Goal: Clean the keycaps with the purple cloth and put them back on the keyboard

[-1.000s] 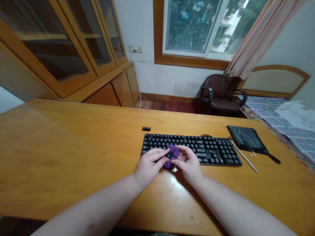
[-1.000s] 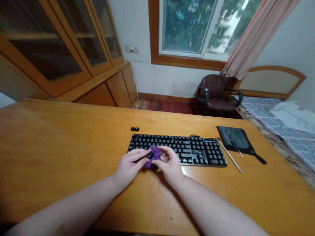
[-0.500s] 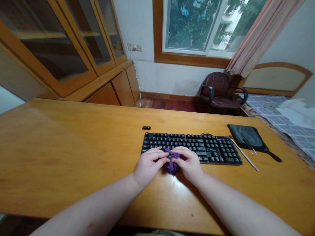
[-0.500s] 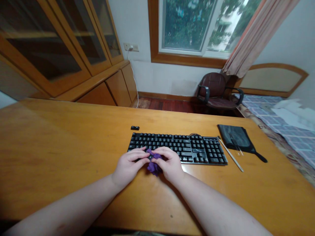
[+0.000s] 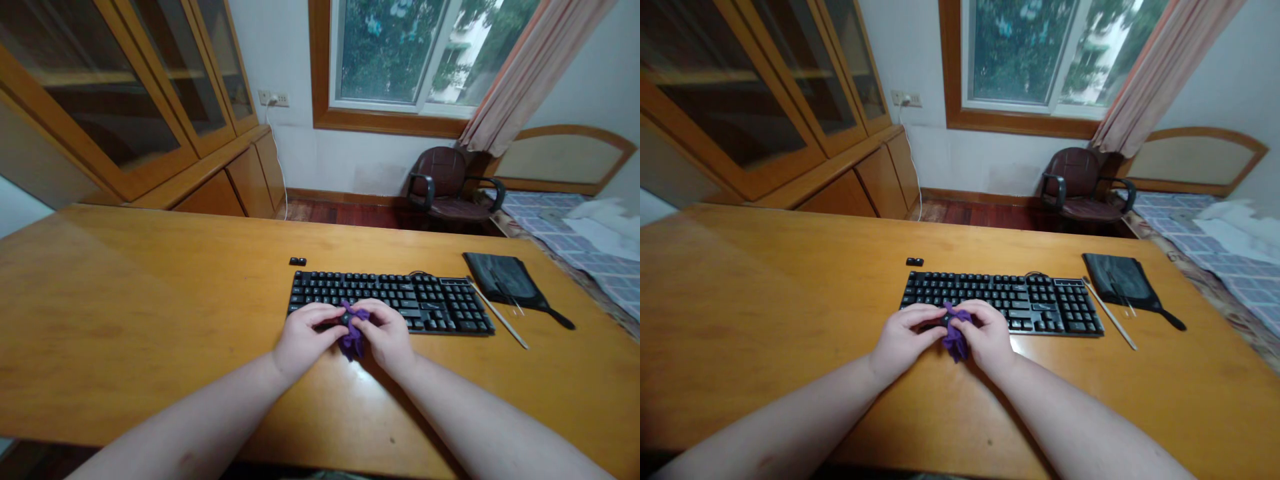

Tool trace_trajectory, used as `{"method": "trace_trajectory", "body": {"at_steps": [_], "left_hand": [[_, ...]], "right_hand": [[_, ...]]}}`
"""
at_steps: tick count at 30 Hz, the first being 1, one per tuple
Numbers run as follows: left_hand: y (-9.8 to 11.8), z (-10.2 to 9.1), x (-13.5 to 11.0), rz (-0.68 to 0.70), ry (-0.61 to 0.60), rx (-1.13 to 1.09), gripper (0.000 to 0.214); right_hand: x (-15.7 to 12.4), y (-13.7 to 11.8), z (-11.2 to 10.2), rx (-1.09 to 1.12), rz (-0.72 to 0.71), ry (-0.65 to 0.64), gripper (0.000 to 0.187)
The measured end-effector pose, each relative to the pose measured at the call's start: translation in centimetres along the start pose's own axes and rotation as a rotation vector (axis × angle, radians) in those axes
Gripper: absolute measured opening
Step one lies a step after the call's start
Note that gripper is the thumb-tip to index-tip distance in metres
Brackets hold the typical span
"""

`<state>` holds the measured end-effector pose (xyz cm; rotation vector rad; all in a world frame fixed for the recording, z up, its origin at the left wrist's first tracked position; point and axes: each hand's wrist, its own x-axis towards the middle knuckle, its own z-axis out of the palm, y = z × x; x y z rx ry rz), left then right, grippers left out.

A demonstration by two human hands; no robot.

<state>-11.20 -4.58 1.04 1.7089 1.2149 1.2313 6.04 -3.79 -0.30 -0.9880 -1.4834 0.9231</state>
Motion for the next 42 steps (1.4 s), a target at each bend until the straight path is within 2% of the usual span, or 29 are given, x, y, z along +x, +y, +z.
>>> {"method": "trace_trajectory", "body": {"at_steps": [6,10,16,22,27,29,32,36,42], "left_hand": [[-0.2,0.1,0.1,-0.031,-0.029,-0.015,0.021],[-0.1,0.0,0.3,-0.019,-0.031,-0.050,0.025],[-0.7,0.5,0.3,-0.235,-0.005,-0.274,0.030],[-0.5,0.3,0.4,-0.236,-0.010,-0.282,0.025],[-0.8,0.6,0.5,-0.309,0.034,-0.381,0.033],[-0.7,0.7,0.4,-0.357,0.037,-0.456,0.035],[-0.2,0.9,0.3,-0.387,0.047,-0.495,0.030],[0.2,0.7,0.3,-0.372,0.032,-0.450,0.022],[0.1,0.3,0.0,-0.274,-0.009,-0.277,0.017]], "right_hand": [[-0.1,0.2,0.1,0.068,0.071,-0.025,0.006],[-0.3,0.4,0.1,0.046,0.030,-0.025,0.005],[-0.3,0.1,0.1,0.020,-0.059,-0.077,0.006],[-0.4,0.1,0.0,0.059,-0.030,-0.113,0.007],[0.0,0.4,0.0,0.116,0.118,0.086,0.011],[0.2,0.6,0.0,0.117,0.146,0.112,0.014],[0.2,0.8,0.1,0.120,0.136,0.015,0.018],[0.3,0.6,0.0,0.127,0.049,-0.123,0.029],[0.4,0.4,-0.1,0.055,0.015,-0.121,0.030]]}}
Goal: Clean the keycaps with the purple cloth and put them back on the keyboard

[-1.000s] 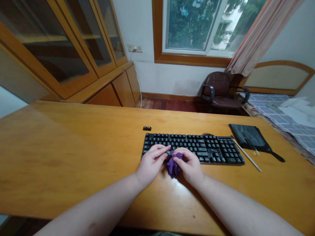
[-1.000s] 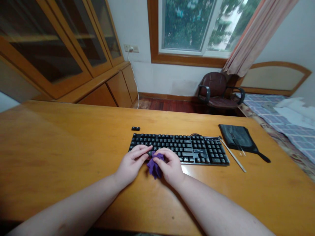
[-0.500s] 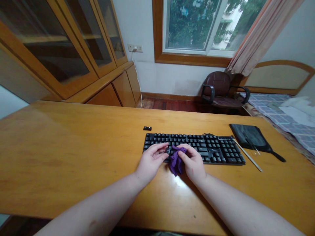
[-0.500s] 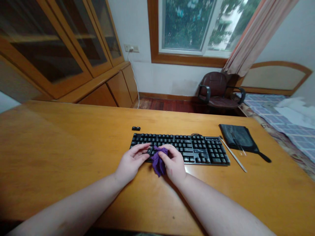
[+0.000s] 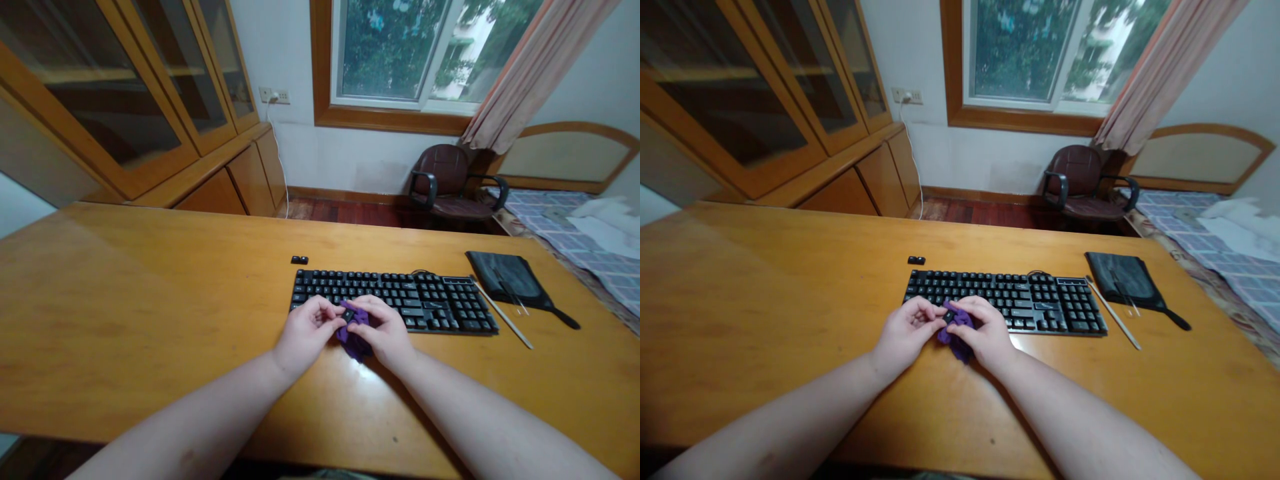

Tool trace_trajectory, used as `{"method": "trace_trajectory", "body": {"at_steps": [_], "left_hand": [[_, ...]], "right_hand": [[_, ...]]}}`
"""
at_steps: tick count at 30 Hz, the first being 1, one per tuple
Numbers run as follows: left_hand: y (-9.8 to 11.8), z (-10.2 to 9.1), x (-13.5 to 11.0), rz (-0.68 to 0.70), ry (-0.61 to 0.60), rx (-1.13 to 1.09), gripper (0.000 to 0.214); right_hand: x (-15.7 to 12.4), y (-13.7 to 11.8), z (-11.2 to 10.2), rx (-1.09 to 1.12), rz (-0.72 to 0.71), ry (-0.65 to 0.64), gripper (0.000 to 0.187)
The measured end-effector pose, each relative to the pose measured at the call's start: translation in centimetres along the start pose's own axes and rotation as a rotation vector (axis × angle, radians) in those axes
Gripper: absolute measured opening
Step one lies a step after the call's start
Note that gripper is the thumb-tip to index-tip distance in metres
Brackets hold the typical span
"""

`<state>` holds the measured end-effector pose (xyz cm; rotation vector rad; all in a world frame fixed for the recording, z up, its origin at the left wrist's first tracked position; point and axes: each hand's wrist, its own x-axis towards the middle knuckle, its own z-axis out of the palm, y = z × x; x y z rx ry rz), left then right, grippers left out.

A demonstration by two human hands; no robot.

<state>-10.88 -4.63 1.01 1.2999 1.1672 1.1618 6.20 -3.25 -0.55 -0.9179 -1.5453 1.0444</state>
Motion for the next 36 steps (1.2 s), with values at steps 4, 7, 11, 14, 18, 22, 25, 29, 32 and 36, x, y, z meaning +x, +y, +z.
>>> {"method": "trace_trajectory", "body": {"at_steps": [4,7,11,14,18,22,25,29,32,36], "left_hand": [[0.10,-0.39,-0.50,0.116,-0.034,0.144,0.015],[0.24,-0.53,-0.80,0.160,-0.060,0.198,0.018],[0.19,-0.46,-0.82,0.163,-0.052,0.212,0.018],[0.01,-0.37,-0.74,0.170,-0.028,0.211,0.018],[-0.18,-0.30,-0.75,0.154,-0.039,0.191,0.019],[-0.12,-0.25,-0.73,0.143,-0.033,0.181,0.021],[0.03,-0.21,-0.72,0.153,0.016,0.225,0.021],[-0.27,-0.03,-0.58,0.147,0.003,0.286,0.015],[-0.64,0.00,-0.27,0.155,-0.022,0.402,0.011],[-0.53,-0.58,0.12,0.267,-0.012,0.569,0.006]], "right_hand": [[-0.14,0.04,0.13,0.044,0.036,0.043,0.016],[-0.16,-0.28,0.09,0.057,0.086,0.056,0.008],[-0.11,-0.76,0.04,0.039,0.115,0.096,0.006],[-0.12,-0.80,0.12,0.036,0.092,0.083,0.011],[-0.08,-0.64,0.10,0.034,0.053,0.053,0.012],[-0.04,-0.62,-0.01,0.013,0.092,0.120,0.005],[-0.05,-0.48,0.14,0.068,0.173,0.243,0.011],[-0.11,-0.09,0.62,0.116,0.279,0.173,0.018],[-0.18,-0.04,0.70,0.053,0.261,0.146,0.018],[-0.10,-0.38,0.27,-0.029,0.181,0.316,0.016]]}}
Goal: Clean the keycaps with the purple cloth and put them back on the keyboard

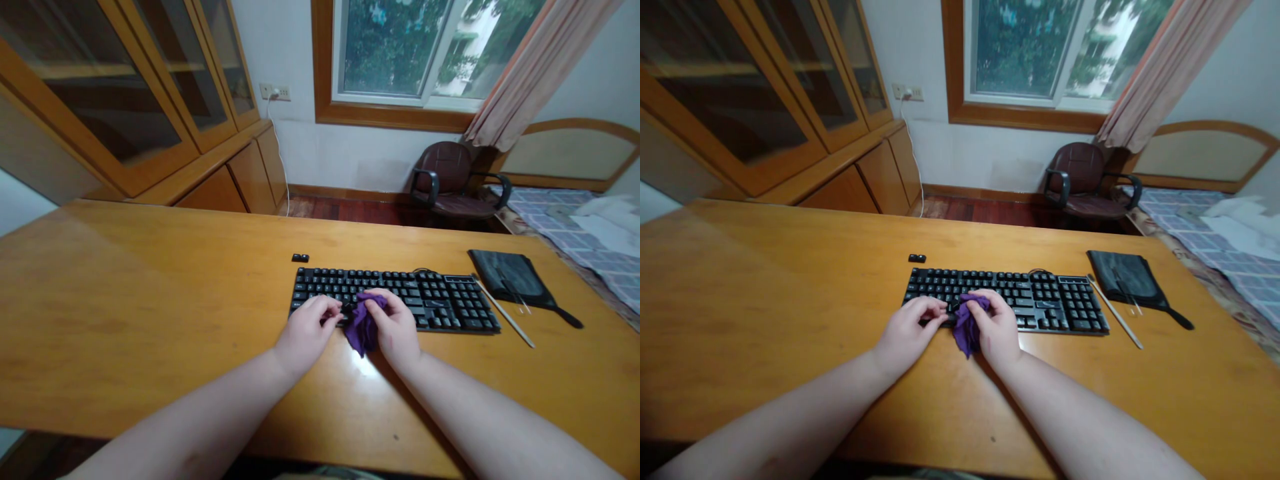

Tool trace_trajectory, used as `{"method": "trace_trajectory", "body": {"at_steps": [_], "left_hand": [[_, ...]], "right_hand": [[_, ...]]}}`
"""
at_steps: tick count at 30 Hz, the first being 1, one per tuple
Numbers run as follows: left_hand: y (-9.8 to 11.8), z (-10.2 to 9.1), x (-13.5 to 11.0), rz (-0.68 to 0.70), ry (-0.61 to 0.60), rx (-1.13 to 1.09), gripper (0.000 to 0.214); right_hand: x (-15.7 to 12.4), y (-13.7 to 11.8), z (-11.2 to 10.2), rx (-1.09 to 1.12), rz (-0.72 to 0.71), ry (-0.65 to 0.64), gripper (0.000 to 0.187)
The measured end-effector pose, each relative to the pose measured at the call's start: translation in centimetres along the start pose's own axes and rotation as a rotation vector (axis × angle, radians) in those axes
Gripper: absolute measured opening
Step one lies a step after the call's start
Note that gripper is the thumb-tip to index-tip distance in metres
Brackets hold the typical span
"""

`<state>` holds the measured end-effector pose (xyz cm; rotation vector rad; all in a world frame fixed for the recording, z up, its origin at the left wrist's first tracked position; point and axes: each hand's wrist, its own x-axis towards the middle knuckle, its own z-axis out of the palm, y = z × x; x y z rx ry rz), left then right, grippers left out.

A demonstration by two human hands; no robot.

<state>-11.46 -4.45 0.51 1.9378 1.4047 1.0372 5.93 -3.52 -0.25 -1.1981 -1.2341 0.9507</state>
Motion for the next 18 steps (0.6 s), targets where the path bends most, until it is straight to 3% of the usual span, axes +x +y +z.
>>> {"method": "trace_trajectory", "body": {"at_steps": [3,7,10,14,18], "left_hand": [[-0.1,-0.7,0.2,0.089,-0.004,0.132,0.004],[-0.1,-0.6,0.6,0.168,-0.046,0.297,0.028],[-0.2,0.2,1.0,0.176,-0.065,0.351,0.041],[-0.5,1.0,1.5,0.136,-0.047,0.375,0.029],[-0.7,0.8,1.7,0.163,-0.042,0.249,0.023]], "right_hand": [[0.2,-0.2,-0.2,0.031,0.021,0.080,0.019],[0.3,0.1,-0.3,0.039,0.010,0.116,0.020],[0.1,0.6,-0.3,0.049,0.000,0.074,0.022],[-0.2,0.9,-0.2,0.153,0.045,0.016,0.025],[0.0,0.5,-0.1,0.127,0.037,0.074,0.024]]}}
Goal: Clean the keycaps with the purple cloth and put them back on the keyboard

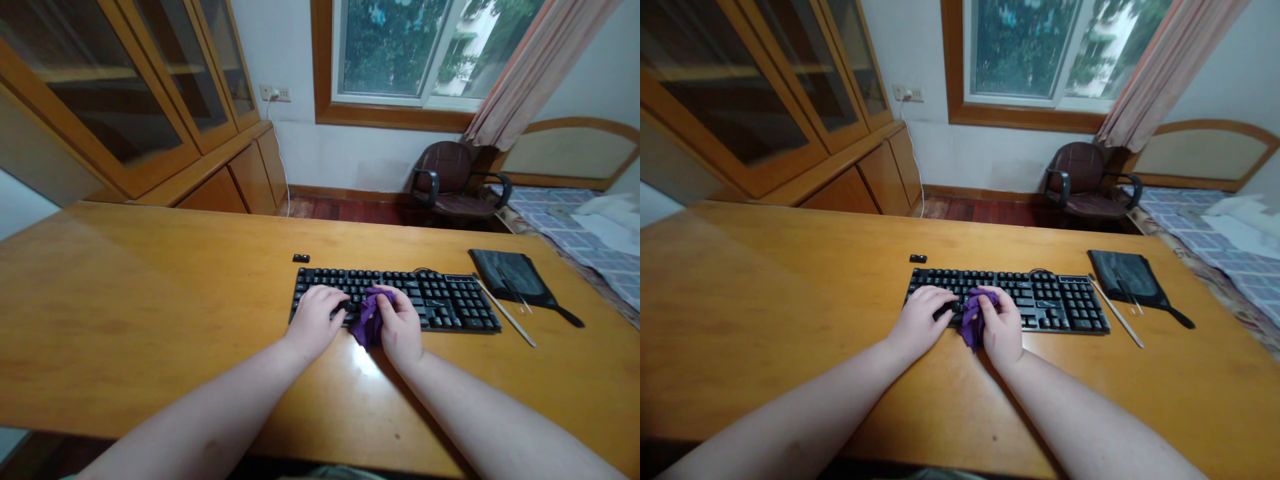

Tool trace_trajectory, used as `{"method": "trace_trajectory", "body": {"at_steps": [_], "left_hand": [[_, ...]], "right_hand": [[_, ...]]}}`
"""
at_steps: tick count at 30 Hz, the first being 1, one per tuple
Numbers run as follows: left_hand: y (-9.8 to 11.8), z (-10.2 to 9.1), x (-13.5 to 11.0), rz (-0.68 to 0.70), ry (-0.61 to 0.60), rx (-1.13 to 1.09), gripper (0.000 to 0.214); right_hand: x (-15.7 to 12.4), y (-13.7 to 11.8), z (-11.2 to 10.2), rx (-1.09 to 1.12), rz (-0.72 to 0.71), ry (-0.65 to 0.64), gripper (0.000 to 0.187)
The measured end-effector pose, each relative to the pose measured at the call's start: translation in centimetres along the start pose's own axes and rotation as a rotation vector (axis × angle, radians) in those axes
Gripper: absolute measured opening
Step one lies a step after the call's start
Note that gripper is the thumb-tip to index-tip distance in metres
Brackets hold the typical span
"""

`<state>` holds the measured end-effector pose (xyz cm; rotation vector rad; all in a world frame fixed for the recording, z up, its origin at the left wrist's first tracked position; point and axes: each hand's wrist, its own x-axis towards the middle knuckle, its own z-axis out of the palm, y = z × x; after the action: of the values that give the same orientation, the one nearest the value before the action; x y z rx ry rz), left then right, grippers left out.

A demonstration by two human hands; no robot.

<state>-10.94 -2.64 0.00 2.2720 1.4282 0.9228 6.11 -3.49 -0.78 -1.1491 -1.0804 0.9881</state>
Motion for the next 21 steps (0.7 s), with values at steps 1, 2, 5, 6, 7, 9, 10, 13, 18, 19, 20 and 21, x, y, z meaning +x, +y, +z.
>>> {"method": "trace_trajectory", "body": {"at_steps": [1,2,5,6,7,9,10,13,18,19,20,21], "left_hand": [[0.0,-0.1,0.0,-0.009,0.004,-0.055,0.024],[0.0,-0.2,-0.1,-0.033,0.010,-0.110,0.025],[0.1,0.0,-0.5,-0.153,0.033,-0.275,0.026],[0.2,0.2,-0.6,-0.184,0.033,-0.340,0.026],[0.3,0.3,-0.8,-0.202,0.027,-0.409,0.026],[0.5,0.7,-1.1,-0.213,0.018,-0.525,0.024],[0.5,0.9,-1.3,-0.211,0.023,-0.560,0.022],[0.7,1.2,-1.5,-0.201,0.050,-0.618,0.020],[0.6,1.2,-1.5,-0.201,0.066,-0.667,0.023],[0.6,1.1,-1.5,-0.186,0.069,-0.667,0.024],[0.6,1.0,-1.6,-0.167,0.069,-0.667,0.025],[0.7,0.9,-1.6,-0.146,0.068,-0.667,0.026]], "right_hand": [[0.1,-0.1,0.0,-0.026,-0.029,0.016,0.022],[0.1,-0.2,-0.1,-0.047,-0.067,0.020,0.020],[0.1,-0.3,-0.1,-0.088,-0.191,-0.092,0.016],[0.0,-0.4,-0.1,-0.100,-0.215,-0.164,0.015],[-0.1,-0.5,0.0,-0.113,-0.223,-0.234,0.015],[-0.3,-0.8,0.3,-0.141,-0.183,-0.319,0.012],[-0.3,-0.9,0.5,-0.149,-0.140,-0.317,0.011],[-0.3,-0.9,0.7,-0.127,0.012,-0.229,0.014],[-0.1,-0.7,0.4,-0.060,-0.102,-0.260,0.010],[0.0,-0.7,0.3,-0.064,-0.168,-0.307,0.008],[0.0,-0.7,0.3,-0.072,-0.219,-0.342,0.006],[0.1,-0.7,0.2,-0.081,-0.245,-0.350,0.005]]}}
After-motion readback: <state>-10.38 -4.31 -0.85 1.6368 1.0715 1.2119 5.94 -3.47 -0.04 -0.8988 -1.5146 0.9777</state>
